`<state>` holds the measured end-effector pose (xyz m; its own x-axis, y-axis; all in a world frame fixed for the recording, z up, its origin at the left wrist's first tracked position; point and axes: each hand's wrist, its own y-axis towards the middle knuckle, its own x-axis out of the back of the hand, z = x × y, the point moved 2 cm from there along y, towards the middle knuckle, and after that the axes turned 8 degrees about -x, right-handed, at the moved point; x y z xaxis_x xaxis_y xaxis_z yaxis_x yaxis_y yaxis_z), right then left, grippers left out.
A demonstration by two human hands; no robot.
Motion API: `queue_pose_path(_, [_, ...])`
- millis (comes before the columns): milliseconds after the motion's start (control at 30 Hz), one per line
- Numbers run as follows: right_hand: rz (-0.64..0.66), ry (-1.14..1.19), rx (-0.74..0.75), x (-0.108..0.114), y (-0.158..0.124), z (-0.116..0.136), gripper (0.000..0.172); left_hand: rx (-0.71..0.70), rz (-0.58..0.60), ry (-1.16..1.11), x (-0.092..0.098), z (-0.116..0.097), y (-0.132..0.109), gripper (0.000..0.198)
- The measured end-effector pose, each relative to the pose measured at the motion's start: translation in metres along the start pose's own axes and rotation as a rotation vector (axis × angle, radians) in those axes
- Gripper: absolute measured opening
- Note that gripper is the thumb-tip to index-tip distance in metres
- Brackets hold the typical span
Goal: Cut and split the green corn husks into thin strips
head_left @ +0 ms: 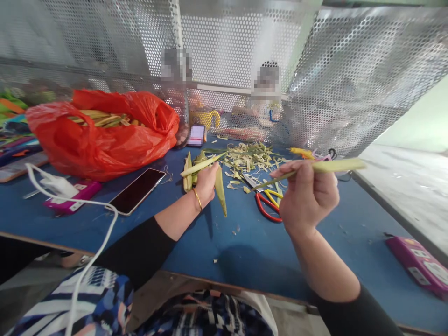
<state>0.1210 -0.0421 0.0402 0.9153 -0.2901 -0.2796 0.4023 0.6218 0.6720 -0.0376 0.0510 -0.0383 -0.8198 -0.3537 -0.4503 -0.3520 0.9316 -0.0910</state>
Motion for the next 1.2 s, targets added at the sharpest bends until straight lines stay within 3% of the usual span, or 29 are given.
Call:
queue_pose_path(200, [0.175,-0.124,-0.717,-0.004,0.004,-0.050,0.011,0.008,0.246,0.088,-0.010,-0.004,-0.026,0.033])
queue_pose_path(333, [0.265,-0.081,-0.989,-0.008,-0.007,-0.061,0.020,0.043,0.346,0.139,-0.013,-0.007,-0.041,0.034])
queue_pose_path(600, [0.307,-0.197,-1.025,-0.013,-0.022,-0.063,0.044,-0.011,0.426,0.179,-0.014,-0.004,-0.045,0.037])
queue_pose_path(767, [0.213,-0.212,-0.937,-0.011,-0.019,-0.068,0.041,0.088,0.477,0.082,-0.015,-0.003,-0.046,0.029])
queue_pose_path(900, [0.221,-0.239,-0.853,-0.008,-0.013,-0.066,0.037,0.159,0.403,-0.019,-0.017,-0.009,-0.046,0.018])
queue_pose_path(1033, [0.234,-0.251,-0.804,-0.008,-0.012,-0.065,0.033,0.136,0.375,-0.015,-0.018,-0.012,-0.047,0.023])
queue_pose_path(1200, [0.196,-0.145,-0.873,-0.007,-0.012,-0.065,0.033,0.072,0.425,0.061,-0.016,-0.013,-0.047,0.025])
